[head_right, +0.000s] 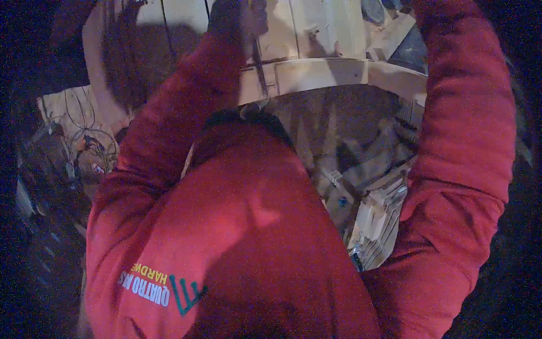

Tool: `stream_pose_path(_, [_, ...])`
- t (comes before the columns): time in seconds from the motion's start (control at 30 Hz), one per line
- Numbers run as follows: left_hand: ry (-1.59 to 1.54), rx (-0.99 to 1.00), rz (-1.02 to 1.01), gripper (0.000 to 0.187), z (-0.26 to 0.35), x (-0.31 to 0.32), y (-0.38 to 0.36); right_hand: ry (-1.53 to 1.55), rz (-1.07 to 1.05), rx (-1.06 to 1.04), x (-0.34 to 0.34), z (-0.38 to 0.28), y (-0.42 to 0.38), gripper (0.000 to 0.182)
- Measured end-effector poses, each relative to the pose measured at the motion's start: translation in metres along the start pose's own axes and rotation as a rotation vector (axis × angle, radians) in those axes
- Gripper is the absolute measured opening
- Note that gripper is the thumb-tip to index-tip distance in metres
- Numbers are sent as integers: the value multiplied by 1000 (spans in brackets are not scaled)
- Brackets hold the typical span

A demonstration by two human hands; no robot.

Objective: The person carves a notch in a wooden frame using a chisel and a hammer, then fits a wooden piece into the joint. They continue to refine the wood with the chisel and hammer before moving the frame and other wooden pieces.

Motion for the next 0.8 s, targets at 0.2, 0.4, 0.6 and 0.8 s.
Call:
stream_pose_path(0.2, [-388,-239,-437,36,-35,6,25,157,91,115,20,22,-50,54])
stream_pose_path(0.4, [705,242,-251,31,79,41,-75,791,494,373,57,50,-158,56])
stream_pose_path(0.6, [1886,304,-254,36,-39,43,-156,1862,485,52,190,82,-255,38])
stream_pose_path(0.8, [1711,70,-498,41,-138,45,-232,1862,-148,-404,207,56,-314,58])
Point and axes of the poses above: each hand's wrist, its own y-axis towards the middle knuckle, its own x-axis out of the palm, z = x × y, the point moved 10 cm from there along y, towards the middle knuckle, and after that the axes turned 2 degrees about -y, right-handed, at the moved point
